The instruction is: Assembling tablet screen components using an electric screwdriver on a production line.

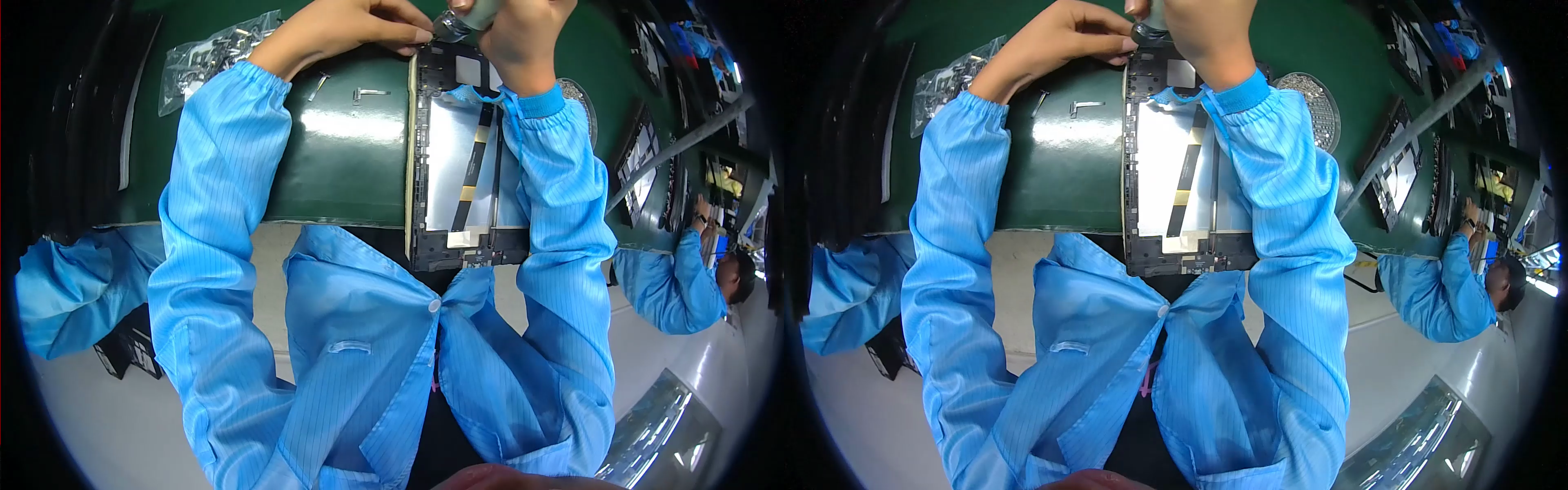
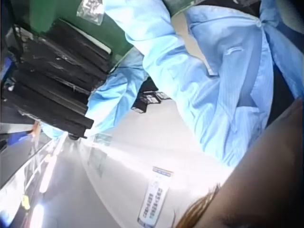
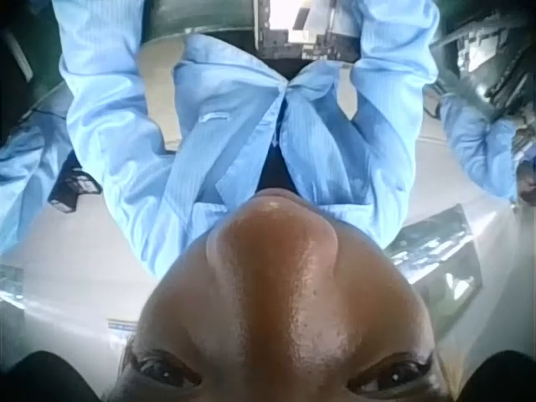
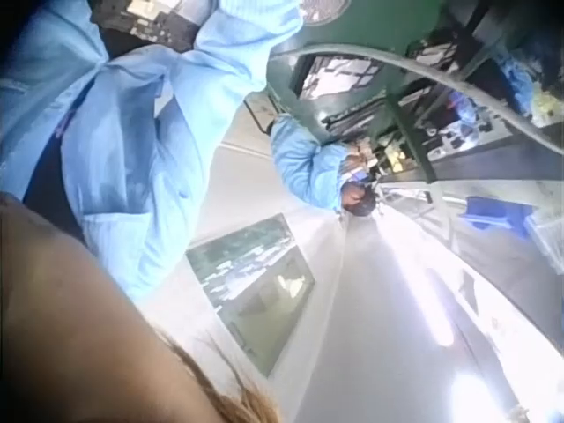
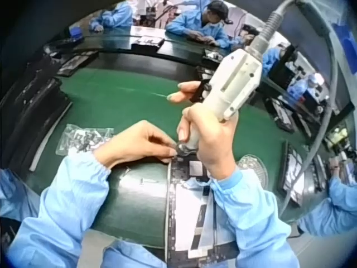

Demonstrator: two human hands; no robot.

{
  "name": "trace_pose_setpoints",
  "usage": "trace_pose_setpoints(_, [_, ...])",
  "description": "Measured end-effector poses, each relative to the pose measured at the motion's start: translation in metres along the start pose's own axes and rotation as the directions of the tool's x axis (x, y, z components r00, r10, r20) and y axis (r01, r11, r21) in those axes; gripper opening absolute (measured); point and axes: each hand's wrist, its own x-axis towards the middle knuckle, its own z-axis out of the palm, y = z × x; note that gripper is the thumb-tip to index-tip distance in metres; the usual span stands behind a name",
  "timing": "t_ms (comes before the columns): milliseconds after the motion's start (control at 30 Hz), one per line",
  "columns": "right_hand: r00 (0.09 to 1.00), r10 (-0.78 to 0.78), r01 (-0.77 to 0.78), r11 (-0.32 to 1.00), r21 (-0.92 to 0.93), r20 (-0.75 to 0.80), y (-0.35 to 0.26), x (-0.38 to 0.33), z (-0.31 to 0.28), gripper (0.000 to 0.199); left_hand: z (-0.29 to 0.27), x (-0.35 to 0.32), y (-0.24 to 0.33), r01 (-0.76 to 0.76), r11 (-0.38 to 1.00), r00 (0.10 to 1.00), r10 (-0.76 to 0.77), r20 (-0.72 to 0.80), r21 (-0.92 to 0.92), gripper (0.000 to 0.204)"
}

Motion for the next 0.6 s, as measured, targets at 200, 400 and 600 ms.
trace_pose_setpoints(200, [1.000, 0.010, -0.011, 1.000, 0.028, 0.014, 0.007, -0.001, 0.003, 0.036, -0.004, -0.001, -0.003, -0.016, 0.999, 1.000, 0.017, 0.025, -0.047, 0.017])
trace_pose_setpoints(400, [1.000, 0.013, -0.013, 1.000, -0.001, 0.015, 0.012, -0.001, 0.002, 0.036, -0.004, 0.001, -0.006, -0.032, 0.999, 0.999, 0.032, 0.006, -0.007, 0.017])
trace_pose_setpoints(600, [1.000, 0.011, -0.011, 1.000, -0.005, 0.023, 0.015, -0.003, 0.001, 0.035, -0.003, 0.001, -0.010, -0.031, 0.999, 0.999, 0.031, 0.007, -0.026, 0.017])
